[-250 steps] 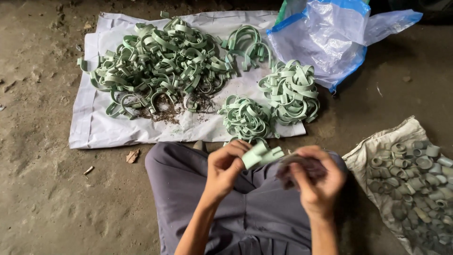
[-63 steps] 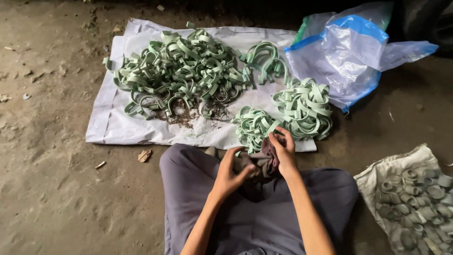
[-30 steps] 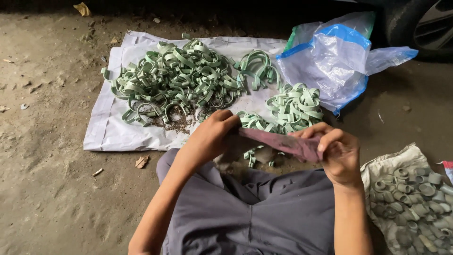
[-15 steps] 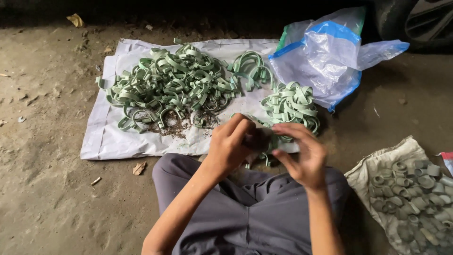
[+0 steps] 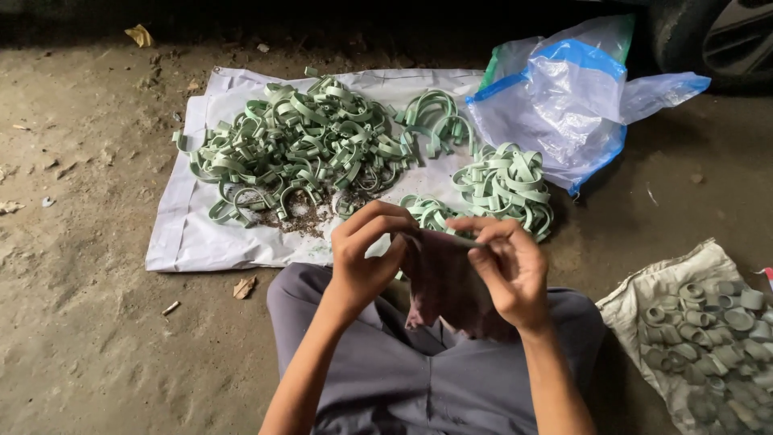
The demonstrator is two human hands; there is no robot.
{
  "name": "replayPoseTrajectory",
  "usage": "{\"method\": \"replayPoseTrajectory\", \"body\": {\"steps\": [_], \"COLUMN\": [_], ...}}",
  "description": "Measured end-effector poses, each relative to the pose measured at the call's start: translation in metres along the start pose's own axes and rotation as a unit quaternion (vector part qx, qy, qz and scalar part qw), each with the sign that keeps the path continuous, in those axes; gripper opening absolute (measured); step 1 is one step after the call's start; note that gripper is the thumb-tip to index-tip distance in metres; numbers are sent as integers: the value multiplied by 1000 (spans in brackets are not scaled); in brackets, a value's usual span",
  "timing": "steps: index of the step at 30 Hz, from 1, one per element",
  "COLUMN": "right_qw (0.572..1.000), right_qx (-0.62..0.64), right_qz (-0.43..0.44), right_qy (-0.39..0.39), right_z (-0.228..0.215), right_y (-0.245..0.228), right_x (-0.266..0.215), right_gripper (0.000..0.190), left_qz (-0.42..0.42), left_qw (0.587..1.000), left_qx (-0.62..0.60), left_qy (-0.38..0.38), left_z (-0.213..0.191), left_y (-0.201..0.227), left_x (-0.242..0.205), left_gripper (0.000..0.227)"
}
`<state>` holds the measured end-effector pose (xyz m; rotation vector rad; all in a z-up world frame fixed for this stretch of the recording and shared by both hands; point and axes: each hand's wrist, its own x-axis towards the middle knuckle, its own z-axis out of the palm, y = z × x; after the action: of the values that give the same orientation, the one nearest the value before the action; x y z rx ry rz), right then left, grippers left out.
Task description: Cleaning or deburring small green plastic clips individually using a cloth while sitting on the floor.
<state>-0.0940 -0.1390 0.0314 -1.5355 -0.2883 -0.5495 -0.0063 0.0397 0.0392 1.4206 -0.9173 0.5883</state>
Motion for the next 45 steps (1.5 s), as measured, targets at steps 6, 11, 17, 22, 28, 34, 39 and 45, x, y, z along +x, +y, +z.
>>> {"method": "replayPoseTrajectory", "body": {"steps": [6, 11, 17, 22, 28, 34, 39, 45], "right_qw": [999, 994, 988, 976, 995, 949, 970, 985], "right_qx": [9, -18, -68, -159, -23, 313, 69, 20], "right_qz": [-5, -64, -110, -120, -85, -5, 69, 76], "right_qy": [35, 82, 83, 83, 36, -27, 222, 152], "right_z": [10, 8, 20, 23, 10, -6, -3, 15], "right_y": [31, 31, 20, 21, 50, 88, 108, 91], "right_x": [-6, 2, 7, 6, -9, -34, -26, 6], "right_gripper": [26, 29, 33, 29, 17, 37, 28, 29], "left_qz": [-5, -75, -134, -98, -173, -217, -331, -482], "left_qw": [995, 992, 980, 981, 980, 970, 927, 865], "left_qx": [-47, -87, -57, 134, 56, -43, -136, -141], "left_qy": [85, -50, -134, -102, 78, 101, -113, -18], "left_z": [20, -14, -17, 5, 38, 46, 5, -72], "left_y": [12, 29, 43, 32, 30, 41, 23, -38], "left_x": [-4, -3, -13, -27, -40, -27, -20, -36], "left_gripper": [22, 16, 62, 26, 11, 9, 38, 39]}}
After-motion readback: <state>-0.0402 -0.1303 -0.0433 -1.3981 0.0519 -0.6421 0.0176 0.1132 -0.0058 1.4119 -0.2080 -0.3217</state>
